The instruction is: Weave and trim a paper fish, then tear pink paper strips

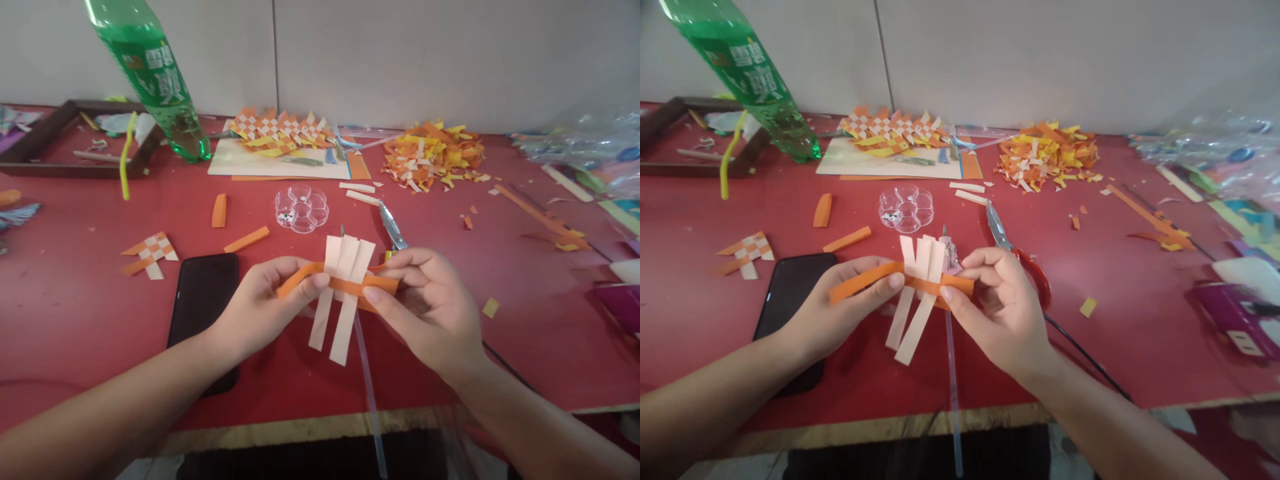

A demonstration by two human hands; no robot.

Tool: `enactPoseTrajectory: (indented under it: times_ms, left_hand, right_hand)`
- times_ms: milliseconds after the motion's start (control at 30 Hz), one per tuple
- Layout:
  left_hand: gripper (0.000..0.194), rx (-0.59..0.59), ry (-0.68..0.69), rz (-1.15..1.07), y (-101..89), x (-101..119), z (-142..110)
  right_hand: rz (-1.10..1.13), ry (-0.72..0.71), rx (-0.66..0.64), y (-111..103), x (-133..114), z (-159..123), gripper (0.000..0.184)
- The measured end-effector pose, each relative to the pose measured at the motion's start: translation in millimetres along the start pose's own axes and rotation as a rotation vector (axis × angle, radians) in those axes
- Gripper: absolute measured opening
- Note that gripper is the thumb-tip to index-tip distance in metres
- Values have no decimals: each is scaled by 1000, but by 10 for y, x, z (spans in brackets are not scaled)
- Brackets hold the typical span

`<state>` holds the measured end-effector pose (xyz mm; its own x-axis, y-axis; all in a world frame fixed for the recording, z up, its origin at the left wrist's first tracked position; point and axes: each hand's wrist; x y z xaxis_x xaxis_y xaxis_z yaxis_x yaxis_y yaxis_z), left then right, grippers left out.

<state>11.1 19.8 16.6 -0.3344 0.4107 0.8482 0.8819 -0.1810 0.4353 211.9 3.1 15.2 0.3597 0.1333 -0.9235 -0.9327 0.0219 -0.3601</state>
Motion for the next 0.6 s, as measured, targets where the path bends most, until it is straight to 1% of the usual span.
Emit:
enactPoseTrajectory:
  times_ms: [100, 200, 333, 433, 500, 533, 567, 600]
  left_hand:
    - [24, 90, 53, -10, -25, -39, 12]
    - [28, 172, 92, -81, -30, -33, 34]
    - [28, 311, 150, -268, -56, 44, 98]
    - [29, 390, 206, -434, -101, 92, 149]
    - [25, 400, 205, -485, -116, 96, 162]
    - [19, 375, 179, -481, -114, 89, 160]
    - [11, 321, 132, -461, -105, 75, 152]
    - [4, 236, 68, -428, -92, 57, 139]
  right_hand:
    - [-8, -18, -6, -1, 16, 0, 24]
    - [-9, -29, 18, -3, 15, -2, 25]
    - [37, -11, 60, -18, 11, 3, 25]
    - [79, 30, 129, -35, 45, 14, 26]
    - [99, 51, 182, -46, 82, 21, 26]
    - [108, 54, 205, -50, 100, 23, 26]
    - [118, 54, 220, -54, 113, 24, 26]
    - [126, 53, 224, -56, 120, 24, 26]
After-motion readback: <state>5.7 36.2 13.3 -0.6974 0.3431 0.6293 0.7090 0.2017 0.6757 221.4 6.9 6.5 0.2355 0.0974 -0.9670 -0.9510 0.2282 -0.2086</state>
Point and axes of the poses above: each hand's wrist, its own z-axis towards the middle knuckle, its own y-axis out of the palm, x = y × z, and after that the axes turned 10 degrees about -z, right-handed
